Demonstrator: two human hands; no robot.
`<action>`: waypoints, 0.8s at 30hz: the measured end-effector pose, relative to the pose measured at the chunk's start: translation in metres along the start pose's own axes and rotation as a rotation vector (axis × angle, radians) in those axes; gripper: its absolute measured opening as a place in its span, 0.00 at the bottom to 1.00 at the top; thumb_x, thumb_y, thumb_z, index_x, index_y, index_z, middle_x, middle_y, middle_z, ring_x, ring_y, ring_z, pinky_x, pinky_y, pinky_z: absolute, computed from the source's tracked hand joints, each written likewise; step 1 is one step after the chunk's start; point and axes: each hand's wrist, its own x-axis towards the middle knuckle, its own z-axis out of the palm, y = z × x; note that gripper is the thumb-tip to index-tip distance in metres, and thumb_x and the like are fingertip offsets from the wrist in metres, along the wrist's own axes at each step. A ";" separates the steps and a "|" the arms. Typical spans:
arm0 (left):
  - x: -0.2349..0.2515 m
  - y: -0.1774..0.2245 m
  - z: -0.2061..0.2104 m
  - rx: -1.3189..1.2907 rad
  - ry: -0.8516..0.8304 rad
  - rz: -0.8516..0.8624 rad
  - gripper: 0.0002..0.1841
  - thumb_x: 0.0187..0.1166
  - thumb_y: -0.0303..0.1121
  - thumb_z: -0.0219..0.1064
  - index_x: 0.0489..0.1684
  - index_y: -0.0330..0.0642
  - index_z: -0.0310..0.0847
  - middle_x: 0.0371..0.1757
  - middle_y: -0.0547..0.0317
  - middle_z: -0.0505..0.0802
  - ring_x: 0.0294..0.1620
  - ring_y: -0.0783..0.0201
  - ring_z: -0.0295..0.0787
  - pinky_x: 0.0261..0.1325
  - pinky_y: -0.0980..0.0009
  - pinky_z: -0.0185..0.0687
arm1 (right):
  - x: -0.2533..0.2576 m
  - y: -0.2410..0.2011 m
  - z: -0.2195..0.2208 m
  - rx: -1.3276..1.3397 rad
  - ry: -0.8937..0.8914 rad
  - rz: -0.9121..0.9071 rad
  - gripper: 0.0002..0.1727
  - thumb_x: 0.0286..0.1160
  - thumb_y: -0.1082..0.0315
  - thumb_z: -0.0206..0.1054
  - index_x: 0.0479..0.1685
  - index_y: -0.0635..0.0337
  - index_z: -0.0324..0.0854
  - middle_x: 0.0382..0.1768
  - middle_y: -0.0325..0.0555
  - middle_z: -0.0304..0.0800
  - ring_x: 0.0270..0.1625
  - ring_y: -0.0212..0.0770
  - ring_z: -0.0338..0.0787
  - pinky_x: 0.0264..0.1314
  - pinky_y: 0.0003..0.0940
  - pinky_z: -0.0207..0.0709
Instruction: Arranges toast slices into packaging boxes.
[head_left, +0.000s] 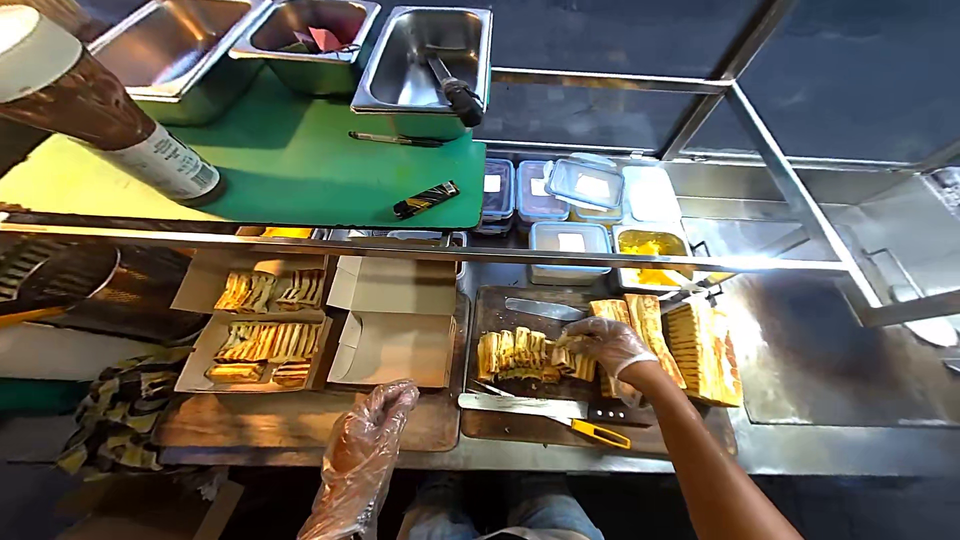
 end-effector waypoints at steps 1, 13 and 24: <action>0.005 -0.002 -0.005 0.004 -0.014 0.009 0.14 0.83 0.42 0.66 0.55 0.46 0.91 0.49 0.64 0.97 0.48 0.68 0.95 0.54 0.69 0.93 | 0.001 -0.004 -0.001 0.037 -0.004 0.033 0.11 0.73 0.70 0.77 0.51 0.47 0.93 0.54 0.38 0.95 0.55 0.38 0.93 0.62 0.47 0.87; 0.076 0.040 0.097 0.286 -0.519 0.427 0.18 0.80 0.47 0.68 0.66 0.58 0.88 0.61 0.63 0.93 0.66 0.62 0.87 0.71 0.53 0.81 | 0.026 -0.012 0.010 0.540 0.035 0.281 0.10 0.77 0.77 0.68 0.54 0.65 0.86 0.45 0.53 0.92 0.45 0.45 0.92 0.50 0.46 0.89; 0.115 0.072 0.203 0.481 -0.853 0.561 0.20 0.75 0.40 0.74 0.61 0.40 0.87 0.63 0.47 0.91 0.69 0.48 0.84 0.77 0.43 0.67 | 0.014 0.010 0.011 0.822 0.070 0.241 0.10 0.77 0.78 0.64 0.53 0.66 0.84 0.46 0.54 0.92 0.47 0.44 0.92 0.54 0.46 0.89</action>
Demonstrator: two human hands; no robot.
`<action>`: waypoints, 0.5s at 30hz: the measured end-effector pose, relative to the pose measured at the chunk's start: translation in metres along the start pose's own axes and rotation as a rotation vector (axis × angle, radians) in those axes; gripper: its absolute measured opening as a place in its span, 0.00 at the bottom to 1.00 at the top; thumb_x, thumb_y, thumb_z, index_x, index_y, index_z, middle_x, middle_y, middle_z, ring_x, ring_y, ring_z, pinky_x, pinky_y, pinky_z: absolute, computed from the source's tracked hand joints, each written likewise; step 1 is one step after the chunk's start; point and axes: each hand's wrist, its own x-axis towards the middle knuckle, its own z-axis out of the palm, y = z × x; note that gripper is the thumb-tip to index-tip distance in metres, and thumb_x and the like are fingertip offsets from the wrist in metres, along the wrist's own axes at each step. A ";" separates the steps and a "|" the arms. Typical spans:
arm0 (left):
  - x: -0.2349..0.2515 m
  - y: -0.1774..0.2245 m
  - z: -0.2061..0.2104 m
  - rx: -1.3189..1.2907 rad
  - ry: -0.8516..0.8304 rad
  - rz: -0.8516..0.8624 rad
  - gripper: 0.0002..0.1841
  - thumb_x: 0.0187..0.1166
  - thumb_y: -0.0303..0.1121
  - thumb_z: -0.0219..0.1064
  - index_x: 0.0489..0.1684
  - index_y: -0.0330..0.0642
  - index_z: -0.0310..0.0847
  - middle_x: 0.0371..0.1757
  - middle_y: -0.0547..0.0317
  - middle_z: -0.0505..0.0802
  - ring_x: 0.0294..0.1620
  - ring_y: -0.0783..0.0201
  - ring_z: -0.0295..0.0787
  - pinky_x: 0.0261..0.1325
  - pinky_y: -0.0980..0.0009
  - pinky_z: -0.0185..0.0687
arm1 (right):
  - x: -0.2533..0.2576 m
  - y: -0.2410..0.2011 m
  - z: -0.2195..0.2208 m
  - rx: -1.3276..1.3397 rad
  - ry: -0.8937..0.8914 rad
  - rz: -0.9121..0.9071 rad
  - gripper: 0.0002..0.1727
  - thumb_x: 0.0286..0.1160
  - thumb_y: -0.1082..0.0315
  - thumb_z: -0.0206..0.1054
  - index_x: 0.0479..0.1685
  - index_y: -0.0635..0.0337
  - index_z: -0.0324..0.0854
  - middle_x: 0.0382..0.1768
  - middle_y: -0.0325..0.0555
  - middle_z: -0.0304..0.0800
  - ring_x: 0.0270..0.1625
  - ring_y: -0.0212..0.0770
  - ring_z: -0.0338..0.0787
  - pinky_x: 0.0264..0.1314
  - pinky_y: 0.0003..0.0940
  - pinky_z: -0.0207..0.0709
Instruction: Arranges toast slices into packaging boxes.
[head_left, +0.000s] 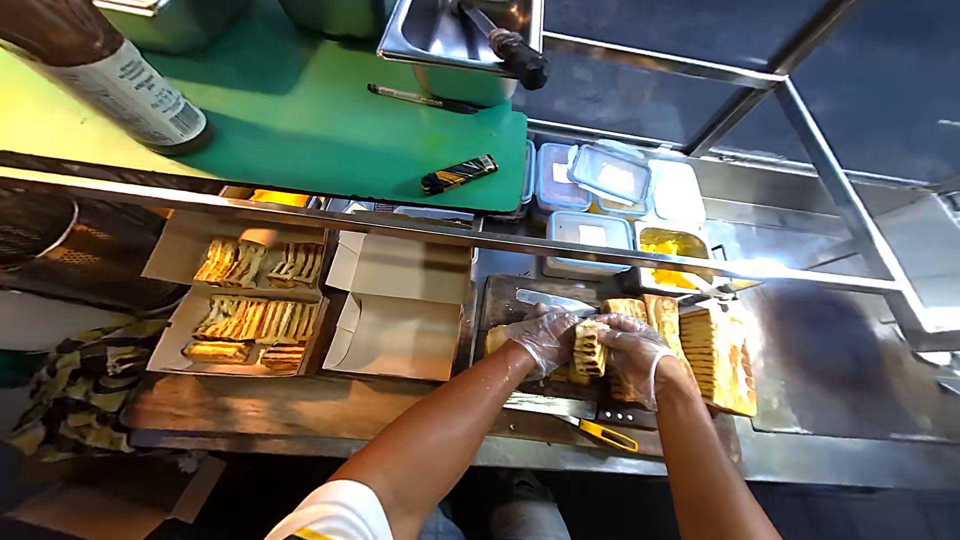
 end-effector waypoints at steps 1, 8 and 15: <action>0.002 0.002 0.001 0.036 -0.007 -0.019 0.19 0.74 0.41 0.73 0.59 0.42 0.88 0.61 0.49 0.92 0.68 0.48 0.84 0.76 0.44 0.68 | 0.000 0.000 -0.001 0.024 0.003 -0.008 0.10 0.77 0.79 0.64 0.53 0.66 0.84 0.45 0.54 0.91 0.46 0.44 0.92 0.54 0.45 0.89; 0.022 0.006 0.014 0.130 0.009 -0.019 0.13 0.72 0.55 0.73 0.47 0.65 0.94 0.45 0.66 0.96 0.52 0.59 0.89 0.64 0.44 0.74 | -0.022 -0.019 -0.030 0.050 0.190 -0.145 0.15 0.78 0.71 0.65 0.62 0.54 0.83 0.49 0.44 0.92 0.48 0.37 0.91 0.48 0.38 0.88; -0.157 -0.010 -0.017 -0.026 0.552 -0.246 0.15 0.86 0.47 0.61 0.59 0.59 0.91 0.53 0.69 0.96 0.59 0.69 0.90 0.69 0.59 0.83 | -0.034 -0.036 0.080 -0.335 0.045 -0.270 0.14 0.69 0.78 0.75 0.53 0.61 0.89 0.43 0.50 0.95 0.43 0.43 0.94 0.48 0.43 0.91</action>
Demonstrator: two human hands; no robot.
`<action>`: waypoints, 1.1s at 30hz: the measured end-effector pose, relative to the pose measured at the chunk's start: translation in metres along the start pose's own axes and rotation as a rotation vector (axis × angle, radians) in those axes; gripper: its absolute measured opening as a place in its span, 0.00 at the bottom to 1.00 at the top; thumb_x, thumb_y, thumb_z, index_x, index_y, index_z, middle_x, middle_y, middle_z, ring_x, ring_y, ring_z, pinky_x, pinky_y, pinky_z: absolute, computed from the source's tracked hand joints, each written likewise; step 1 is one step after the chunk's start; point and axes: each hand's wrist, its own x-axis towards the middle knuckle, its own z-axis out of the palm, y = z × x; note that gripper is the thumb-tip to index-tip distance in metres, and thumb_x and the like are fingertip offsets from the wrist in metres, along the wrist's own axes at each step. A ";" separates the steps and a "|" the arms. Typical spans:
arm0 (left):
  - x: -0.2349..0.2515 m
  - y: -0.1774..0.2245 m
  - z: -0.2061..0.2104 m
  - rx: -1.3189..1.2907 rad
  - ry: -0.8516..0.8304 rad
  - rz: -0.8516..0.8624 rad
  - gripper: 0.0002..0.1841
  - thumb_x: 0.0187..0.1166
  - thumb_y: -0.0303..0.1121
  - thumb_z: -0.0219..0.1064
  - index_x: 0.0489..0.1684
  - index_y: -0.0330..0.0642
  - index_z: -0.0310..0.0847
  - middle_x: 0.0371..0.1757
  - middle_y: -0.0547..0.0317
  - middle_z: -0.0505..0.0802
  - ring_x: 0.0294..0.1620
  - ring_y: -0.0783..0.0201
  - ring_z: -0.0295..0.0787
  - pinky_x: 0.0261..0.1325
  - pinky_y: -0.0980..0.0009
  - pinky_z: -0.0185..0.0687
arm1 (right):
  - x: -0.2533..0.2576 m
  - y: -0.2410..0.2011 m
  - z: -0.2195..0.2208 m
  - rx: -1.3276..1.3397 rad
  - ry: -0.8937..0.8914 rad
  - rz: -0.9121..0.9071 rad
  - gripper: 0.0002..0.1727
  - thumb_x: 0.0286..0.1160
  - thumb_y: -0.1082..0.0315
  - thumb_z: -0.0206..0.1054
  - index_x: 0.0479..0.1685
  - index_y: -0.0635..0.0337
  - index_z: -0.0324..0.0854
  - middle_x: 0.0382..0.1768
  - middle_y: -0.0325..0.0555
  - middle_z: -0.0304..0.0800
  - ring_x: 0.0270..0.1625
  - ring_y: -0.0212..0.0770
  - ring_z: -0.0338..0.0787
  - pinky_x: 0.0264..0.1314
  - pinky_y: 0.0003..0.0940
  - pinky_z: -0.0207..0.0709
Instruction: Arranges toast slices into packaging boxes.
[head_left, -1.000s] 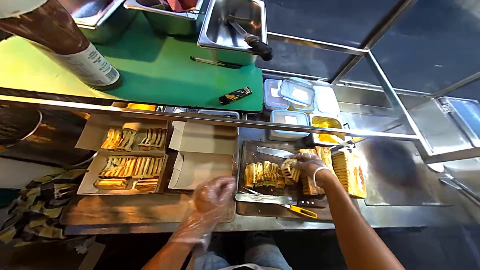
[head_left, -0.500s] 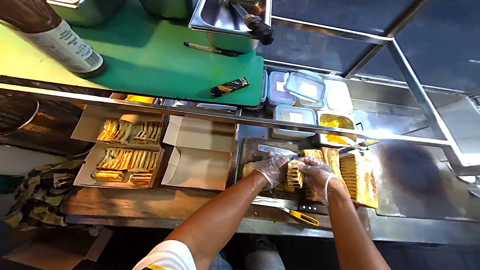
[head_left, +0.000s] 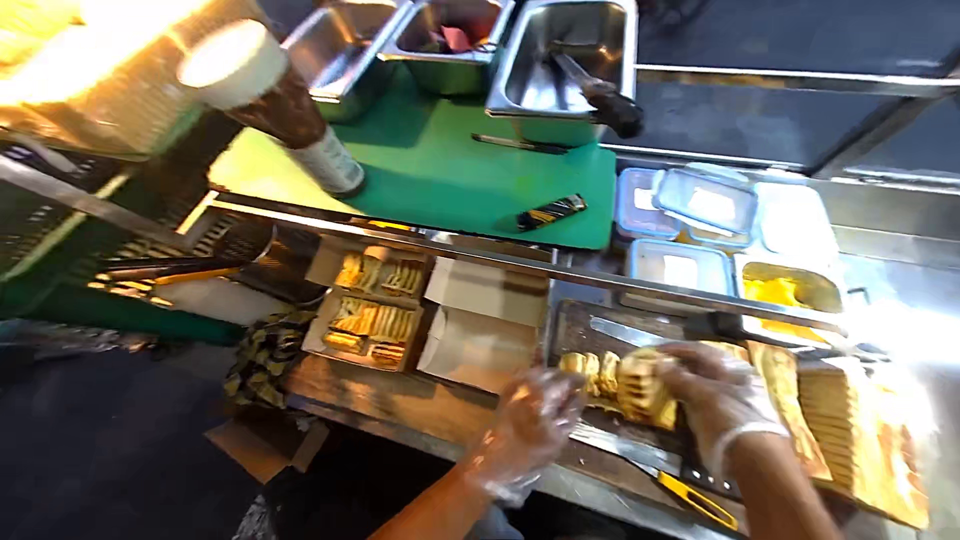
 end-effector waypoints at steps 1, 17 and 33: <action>-0.024 -0.020 -0.014 0.002 0.180 -0.012 0.12 0.82 0.41 0.67 0.52 0.53 0.95 0.48 0.65 0.98 0.53 0.67 0.94 0.63 0.61 0.89 | 0.004 -0.009 0.037 -0.149 -0.093 -0.055 0.13 0.68 0.76 0.77 0.51 0.59 0.91 0.45 0.47 0.96 0.46 0.41 0.95 0.52 0.43 0.91; -0.079 -0.159 -0.095 0.209 -0.192 -0.249 0.18 0.83 0.47 0.59 0.61 0.58 0.91 0.59 0.60 0.94 0.62 0.58 0.91 0.67 0.55 0.85 | 0.024 0.016 0.309 -0.874 -0.268 0.140 0.31 0.82 0.65 0.62 0.86 0.55 0.68 0.80 0.60 0.75 0.80 0.55 0.79 0.82 0.51 0.73; -0.026 -0.051 -0.049 -0.216 0.154 0.111 0.13 0.82 0.39 0.67 0.52 0.45 0.95 0.51 0.59 0.98 0.53 0.67 0.95 0.62 0.68 0.89 | 0.025 0.033 0.022 -1.076 -0.093 0.068 0.20 0.79 0.61 0.68 0.69 0.44 0.88 0.65 0.47 0.91 0.70 0.51 0.87 0.77 0.58 0.76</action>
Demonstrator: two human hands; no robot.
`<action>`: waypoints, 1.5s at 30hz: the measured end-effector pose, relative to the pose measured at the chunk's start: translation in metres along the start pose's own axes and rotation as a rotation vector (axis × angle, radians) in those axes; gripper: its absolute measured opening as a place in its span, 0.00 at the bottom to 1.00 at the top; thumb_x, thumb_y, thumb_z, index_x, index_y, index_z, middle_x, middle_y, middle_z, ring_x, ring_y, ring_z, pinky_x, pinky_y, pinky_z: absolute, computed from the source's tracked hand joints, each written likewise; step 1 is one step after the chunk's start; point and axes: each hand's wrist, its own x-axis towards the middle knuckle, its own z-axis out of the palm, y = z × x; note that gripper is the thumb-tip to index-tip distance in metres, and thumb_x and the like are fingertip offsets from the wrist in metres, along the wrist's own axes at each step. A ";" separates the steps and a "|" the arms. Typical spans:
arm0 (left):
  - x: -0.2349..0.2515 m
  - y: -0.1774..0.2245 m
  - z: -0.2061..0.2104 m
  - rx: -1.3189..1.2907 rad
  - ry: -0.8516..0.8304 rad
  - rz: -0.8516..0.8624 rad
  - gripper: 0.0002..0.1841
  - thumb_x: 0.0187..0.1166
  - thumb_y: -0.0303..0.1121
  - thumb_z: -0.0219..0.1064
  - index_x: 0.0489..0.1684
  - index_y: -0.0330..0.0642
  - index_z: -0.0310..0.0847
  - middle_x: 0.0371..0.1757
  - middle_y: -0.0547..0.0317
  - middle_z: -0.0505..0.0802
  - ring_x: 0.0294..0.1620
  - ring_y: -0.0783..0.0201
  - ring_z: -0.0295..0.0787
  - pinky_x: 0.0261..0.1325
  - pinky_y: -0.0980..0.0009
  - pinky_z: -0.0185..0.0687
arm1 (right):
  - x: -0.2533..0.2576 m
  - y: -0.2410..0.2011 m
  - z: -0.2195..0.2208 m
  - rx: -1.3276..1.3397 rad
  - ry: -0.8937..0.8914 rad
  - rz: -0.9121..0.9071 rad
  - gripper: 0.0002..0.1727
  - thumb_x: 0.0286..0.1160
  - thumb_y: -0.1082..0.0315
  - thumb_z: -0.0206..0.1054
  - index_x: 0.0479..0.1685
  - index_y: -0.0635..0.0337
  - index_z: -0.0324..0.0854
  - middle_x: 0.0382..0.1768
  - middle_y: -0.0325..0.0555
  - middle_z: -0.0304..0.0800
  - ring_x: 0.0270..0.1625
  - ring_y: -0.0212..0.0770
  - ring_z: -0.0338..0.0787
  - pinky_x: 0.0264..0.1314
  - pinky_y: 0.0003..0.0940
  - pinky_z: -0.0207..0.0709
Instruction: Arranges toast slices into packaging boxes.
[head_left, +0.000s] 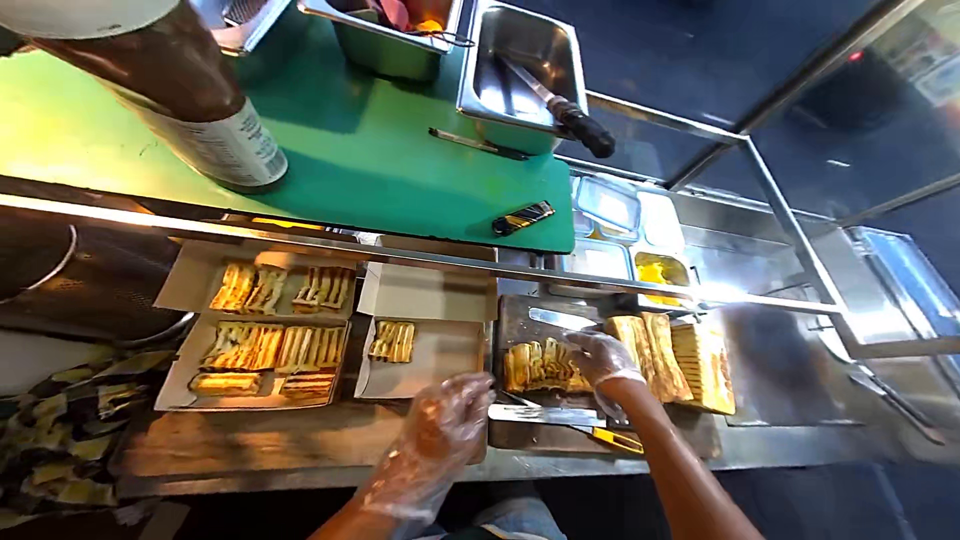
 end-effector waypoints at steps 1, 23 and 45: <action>0.016 0.013 0.016 0.018 -0.091 -0.057 0.14 0.83 0.40 0.66 0.55 0.46 0.94 0.53 0.59 0.97 0.56 0.67 0.94 0.66 0.66 0.87 | 0.010 -0.001 0.003 -0.038 -0.060 -0.061 0.23 0.77 0.59 0.70 0.73 0.43 0.85 0.65 0.48 0.91 0.70 0.53 0.87 0.75 0.61 0.77; 0.078 0.041 0.113 0.344 -0.354 -0.342 0.13 0.81 0.41 0.69 0.57 0.49 0.91 0.58 0.55 0.92 0.63 0.57 0.88 0.70 0.54 0.82 | 0.013 0.034 0.019 0.404 -0.076 -0.169 0.13 0.75 0.68 0.73 0.56 0.47 0.93 0.60 0.46 0.93 0.67 0.47 0.89 0.74 0.54 0.79; 0.015 -0.055 -0.048 0.507 -0.042 -0.798 0.16 0.83 0.38 0.64 0.60 0.39 0.86 0.54 0.44 0.93 0.58 0.46 0.91 0.65 0.47 0.83 | 0.013 -0.143 -0.020 0.722 -0.053 -0.387 0.12 0.69 0.75 0.77 0.51 0.56 0.91 0.50 0.45 0.94 0.50 0.41 0.93 0.56 0.45 0.90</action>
